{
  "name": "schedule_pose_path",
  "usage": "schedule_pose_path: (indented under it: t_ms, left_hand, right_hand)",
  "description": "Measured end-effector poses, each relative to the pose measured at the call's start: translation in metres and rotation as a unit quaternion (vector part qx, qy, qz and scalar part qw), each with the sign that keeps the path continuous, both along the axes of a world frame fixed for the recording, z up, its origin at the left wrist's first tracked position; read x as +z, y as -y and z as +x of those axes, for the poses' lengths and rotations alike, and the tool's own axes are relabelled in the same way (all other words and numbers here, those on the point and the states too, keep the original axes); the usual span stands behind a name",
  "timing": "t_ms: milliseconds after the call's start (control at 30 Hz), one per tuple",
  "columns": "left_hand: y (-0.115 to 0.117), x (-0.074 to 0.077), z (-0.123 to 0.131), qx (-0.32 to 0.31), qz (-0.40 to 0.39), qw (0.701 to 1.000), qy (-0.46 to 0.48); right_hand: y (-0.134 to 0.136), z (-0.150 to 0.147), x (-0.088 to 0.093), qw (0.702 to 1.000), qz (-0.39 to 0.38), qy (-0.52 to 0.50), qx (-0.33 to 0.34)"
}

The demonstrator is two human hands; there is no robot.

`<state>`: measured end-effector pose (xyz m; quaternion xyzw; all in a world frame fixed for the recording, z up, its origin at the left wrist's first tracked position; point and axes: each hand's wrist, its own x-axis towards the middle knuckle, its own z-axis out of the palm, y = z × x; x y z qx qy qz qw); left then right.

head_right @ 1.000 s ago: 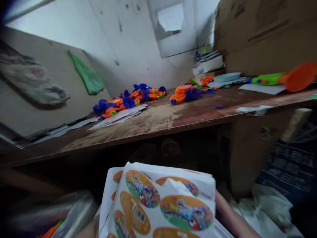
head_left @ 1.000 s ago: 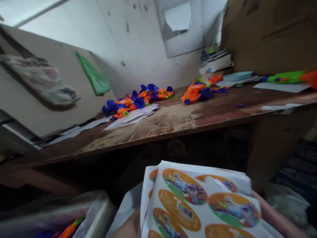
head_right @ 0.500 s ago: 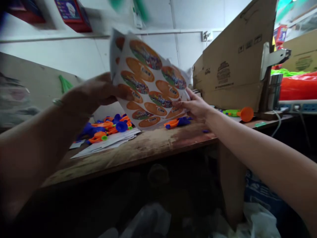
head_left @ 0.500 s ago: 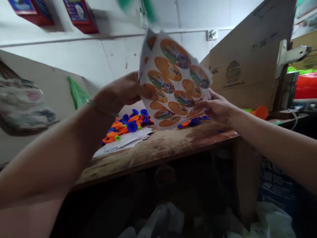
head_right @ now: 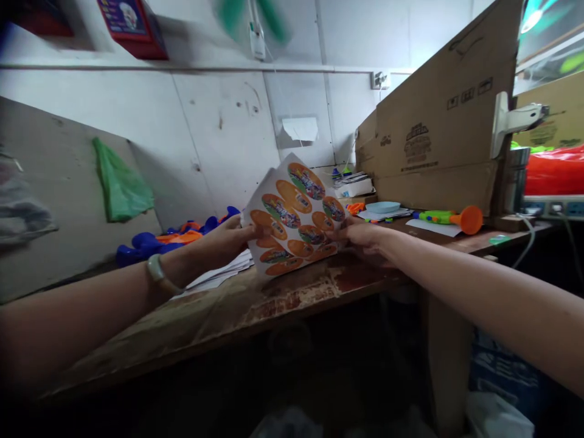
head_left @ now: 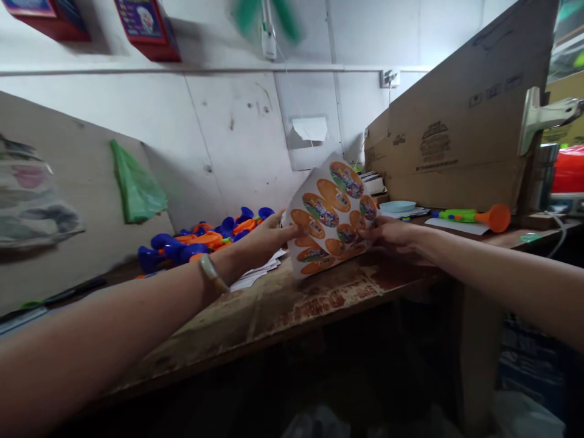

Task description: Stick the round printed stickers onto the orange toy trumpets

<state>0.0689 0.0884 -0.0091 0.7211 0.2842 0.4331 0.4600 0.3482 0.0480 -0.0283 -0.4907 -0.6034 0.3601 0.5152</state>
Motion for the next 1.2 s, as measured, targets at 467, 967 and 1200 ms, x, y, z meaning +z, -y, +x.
schedule_pose_path:
  t_ms: [467,967,1200]
  left_hand:
    - [0.009,-0.047,-0.016,-0.012,-0.117,0.992,0.05]
    - [0.013,-0.033,-0.027,-0.129,-0.04,0.99,-0.029]
    - [0.031,-0.035,-0.005,-0.001,-0.075,0.995,0.069]
  right_hand:
    - [-0.048,0.005,0.004,0.981,-0.058,-0.091,0.163]
    - [-0.039,0.002,-0.015,0.982,-0.008,-0.128,0.139]
    - [-0.027,-0.008,-0.01,0.978,-0.024,-0.115,0.172]
